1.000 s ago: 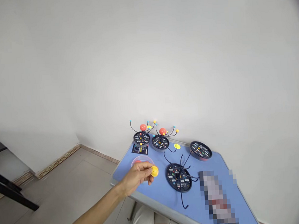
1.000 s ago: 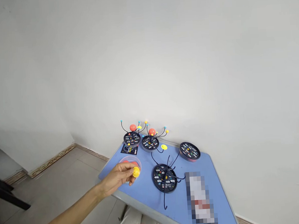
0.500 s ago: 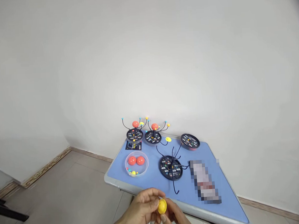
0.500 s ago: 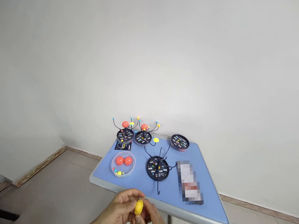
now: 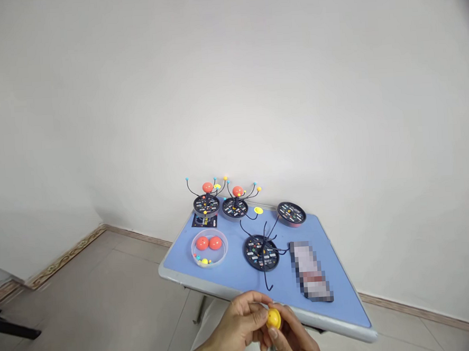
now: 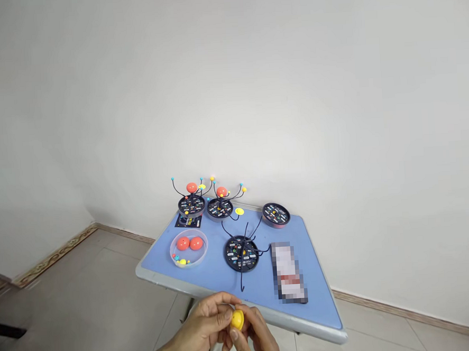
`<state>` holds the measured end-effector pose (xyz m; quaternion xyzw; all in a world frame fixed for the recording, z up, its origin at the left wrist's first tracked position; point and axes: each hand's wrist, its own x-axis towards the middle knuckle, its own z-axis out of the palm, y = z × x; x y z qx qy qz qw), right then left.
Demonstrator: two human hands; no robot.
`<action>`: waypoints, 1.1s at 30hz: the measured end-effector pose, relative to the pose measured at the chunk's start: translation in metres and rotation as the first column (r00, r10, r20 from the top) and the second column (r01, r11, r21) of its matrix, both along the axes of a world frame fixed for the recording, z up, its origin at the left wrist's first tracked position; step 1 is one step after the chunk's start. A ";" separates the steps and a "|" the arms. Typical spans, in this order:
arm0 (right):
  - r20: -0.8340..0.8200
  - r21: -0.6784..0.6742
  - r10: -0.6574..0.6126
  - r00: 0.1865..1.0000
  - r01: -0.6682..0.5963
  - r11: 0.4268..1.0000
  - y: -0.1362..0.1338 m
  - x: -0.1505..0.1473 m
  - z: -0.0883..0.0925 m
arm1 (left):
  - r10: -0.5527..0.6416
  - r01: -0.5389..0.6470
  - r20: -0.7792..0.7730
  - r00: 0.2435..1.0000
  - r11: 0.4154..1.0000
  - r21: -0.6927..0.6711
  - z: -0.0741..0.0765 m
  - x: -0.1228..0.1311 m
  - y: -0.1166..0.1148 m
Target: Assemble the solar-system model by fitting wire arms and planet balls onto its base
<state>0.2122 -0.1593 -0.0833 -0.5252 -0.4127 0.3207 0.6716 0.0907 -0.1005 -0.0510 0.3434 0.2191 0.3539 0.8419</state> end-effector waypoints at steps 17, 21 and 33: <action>-0.143 -0.225 0.119 0.983 -0.149 0.963 0.014 0.059 0.033 | 0.564 -0.141 -0.373 0.737 0.668 0.731 -0.022 0.013 0.015; -0.166 -0.222 0.215 0.962 -0.249 0.943 0.025 0.067 0.032 | 0.530 -0.044 -0.417 0.739 0.655 0.755 -0.031 0.022 0.020; -0.343 -0.194 0.093 0.935 -0.167 0.967 0.027 0.051 0.024 | 0.546 -0.020 -0.390 0.742 0.598 0.801 -0.036 0.030 0.021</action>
